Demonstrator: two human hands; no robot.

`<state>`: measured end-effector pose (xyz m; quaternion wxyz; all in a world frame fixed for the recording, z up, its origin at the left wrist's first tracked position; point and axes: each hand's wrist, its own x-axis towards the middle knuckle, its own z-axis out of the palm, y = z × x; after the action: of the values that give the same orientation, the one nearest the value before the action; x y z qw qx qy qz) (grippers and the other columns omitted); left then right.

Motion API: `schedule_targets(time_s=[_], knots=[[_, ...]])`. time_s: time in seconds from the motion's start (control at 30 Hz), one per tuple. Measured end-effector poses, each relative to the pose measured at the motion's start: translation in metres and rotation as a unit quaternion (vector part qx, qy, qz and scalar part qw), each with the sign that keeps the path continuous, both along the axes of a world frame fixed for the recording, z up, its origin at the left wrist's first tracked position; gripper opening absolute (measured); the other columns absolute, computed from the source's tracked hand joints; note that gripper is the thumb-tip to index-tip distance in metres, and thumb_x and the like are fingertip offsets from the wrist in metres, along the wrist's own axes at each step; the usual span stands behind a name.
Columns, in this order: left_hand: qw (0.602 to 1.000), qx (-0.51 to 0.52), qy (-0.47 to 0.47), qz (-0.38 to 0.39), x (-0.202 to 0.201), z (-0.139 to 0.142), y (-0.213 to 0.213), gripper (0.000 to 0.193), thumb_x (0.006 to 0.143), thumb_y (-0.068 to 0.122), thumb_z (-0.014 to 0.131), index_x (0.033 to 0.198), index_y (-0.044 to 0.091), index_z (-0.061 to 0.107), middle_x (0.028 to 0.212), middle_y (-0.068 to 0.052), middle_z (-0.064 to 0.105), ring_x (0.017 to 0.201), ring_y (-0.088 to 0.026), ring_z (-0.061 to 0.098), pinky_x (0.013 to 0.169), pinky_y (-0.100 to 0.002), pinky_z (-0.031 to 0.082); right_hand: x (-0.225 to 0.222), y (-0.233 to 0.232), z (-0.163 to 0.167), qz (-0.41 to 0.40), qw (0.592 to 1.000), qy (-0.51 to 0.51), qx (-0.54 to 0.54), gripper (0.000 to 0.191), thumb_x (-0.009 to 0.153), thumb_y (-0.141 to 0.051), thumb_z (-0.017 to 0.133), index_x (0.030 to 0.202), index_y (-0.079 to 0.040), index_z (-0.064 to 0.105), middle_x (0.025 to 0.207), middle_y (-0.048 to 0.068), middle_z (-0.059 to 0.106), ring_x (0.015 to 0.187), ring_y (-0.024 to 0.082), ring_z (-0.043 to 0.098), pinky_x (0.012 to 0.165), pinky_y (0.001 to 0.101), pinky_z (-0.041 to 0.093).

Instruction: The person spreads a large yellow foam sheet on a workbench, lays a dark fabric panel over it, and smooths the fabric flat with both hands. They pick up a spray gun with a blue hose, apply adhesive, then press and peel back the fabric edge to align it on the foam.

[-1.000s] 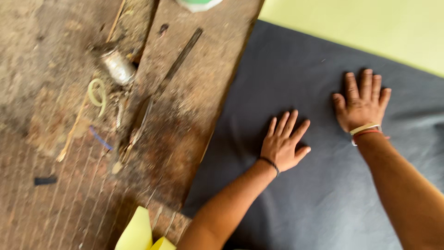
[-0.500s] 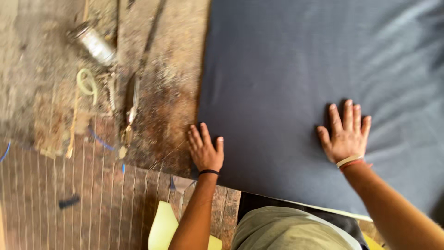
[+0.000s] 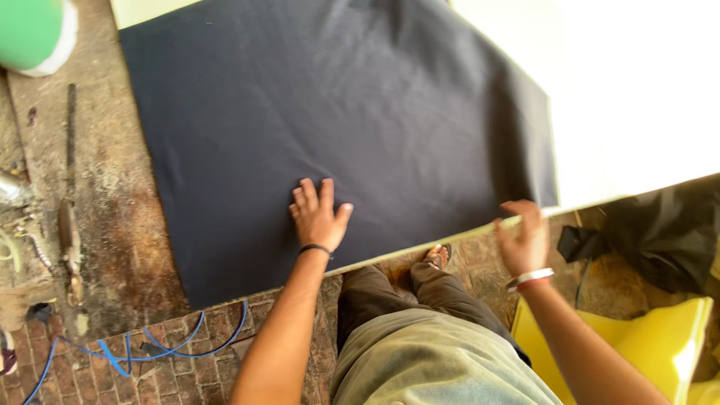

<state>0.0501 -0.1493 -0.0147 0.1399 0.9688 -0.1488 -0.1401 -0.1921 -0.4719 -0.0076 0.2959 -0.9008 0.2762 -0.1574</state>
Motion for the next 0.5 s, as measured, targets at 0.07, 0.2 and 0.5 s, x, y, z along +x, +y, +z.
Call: schedule_targets(time_s=[0.07,0.2,0.5], knots=[[0.995,-0.004,0.019,-0.095,-0.037,0.012,-0.059,0.076,0.090,0.055,0.065,0.155,0.023,0.043,0.168,-0.025,0.016,0.154,-0.047,0.015,0.122,-0.064,0.015,-0.016,-0.065,0.009,-0.154,0.987,0.035,0.034,0.030,0.099,-0.014,0.071,0.127,-0.007,0.067,0.134,0.016,0.060,0.124,0.033,0.056,0.108,0.0449,0.046],[0.974,0.005,0.091,-0.207,-0.110,0.028,-0.140,0.079,0.084,0.055,0.071,0.153,0.031,0.041,0.167,-0.020,0.012,0.154,-0.041,0.011,0.122,-0.060,0.012,-0.019,-0.139,0.020,-0.179,0.970,0.112,0.118,0.044,0.101,-0.030,0.066,0.139,-0.007,0.062,0.140,0.017,0.058,0.115,0.031,0.067,0.101,0.0437,0.051],[0.973,-0.088,0.015,-0.211,-0.131,0.018,-0.147,0.061,0.080,0.019,0.082,0.137,0.019,0.062,0.157,-0.015,0.041,0.146,-0.034,0.037,0.120,-0.048,0.032,0.028,-0.158,-0.011,-0.046,0.942,0.325,0.064,0.040,0.092,-0.042,0.076,0.115,-0.009,0.078,0.131,0.017,0.062,0.115,0.032,0.064,0.107,0.0426,0.050]])
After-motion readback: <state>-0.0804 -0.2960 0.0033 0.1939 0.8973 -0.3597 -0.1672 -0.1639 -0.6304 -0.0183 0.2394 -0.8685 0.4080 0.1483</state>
